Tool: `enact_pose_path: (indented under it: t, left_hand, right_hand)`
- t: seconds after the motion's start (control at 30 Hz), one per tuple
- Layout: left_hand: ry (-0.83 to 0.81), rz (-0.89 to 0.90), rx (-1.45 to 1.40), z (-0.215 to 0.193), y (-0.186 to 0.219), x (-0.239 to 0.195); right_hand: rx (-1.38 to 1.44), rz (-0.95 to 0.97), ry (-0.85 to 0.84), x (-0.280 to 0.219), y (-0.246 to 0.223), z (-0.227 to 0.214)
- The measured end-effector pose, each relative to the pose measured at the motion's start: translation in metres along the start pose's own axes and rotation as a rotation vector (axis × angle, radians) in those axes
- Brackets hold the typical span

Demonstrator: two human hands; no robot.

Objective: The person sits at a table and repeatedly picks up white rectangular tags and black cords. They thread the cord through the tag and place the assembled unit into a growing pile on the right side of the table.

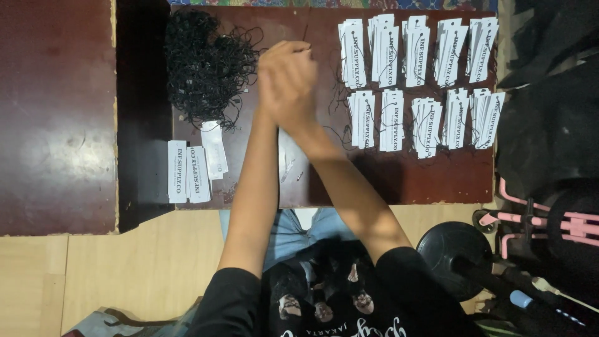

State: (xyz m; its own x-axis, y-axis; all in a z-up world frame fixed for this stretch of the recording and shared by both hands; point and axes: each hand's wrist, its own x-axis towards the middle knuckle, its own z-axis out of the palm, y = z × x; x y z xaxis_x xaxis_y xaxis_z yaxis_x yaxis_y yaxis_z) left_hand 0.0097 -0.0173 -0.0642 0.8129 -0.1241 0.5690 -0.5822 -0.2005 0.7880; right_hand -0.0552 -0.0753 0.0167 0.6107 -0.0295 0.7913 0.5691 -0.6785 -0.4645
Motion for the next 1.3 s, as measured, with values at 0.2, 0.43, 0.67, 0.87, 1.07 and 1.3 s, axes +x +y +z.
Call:
enact_pose_path:
  t: [0.2,0.43,0.67,0.87,1.07,1.3]
  left_hand:
    - [-0.034,-0.032,0.104,-0.006,0.034,0.012]
    - [-0.025,-0.078,0.132,-0.006,0.04,0.014]
    - [-0.025,-0.065,0.209,-0.005,0.04,0.012]
    - [-0.031,-0.053,0.234,-0.006,0.044,0.011]
    - [-0.003,-0.049,0.173,-0.008,0.046,0.014]
    - [0.03,-0.056,0.052,-0.008,0.048,0.014]
  right_hand:
    - [0.13,-0.349,-0.698,-0.035,-0.039,0.011]
    - [-0.194,-0.37,-0.993,-0.052,-0.067,0.025]
    - [-0.228,-0.418,-1.054,-0.054,-0.071,0.025]
    - [-0.096,-0.51,-0.963,-0.049,-0.069,0.017]
    - [-0.029,-0.551,-0.62,-0.042,-0.064,0.012]
    - [0.101,-0.363,-0.681,-0.049,-0.054,0.008]
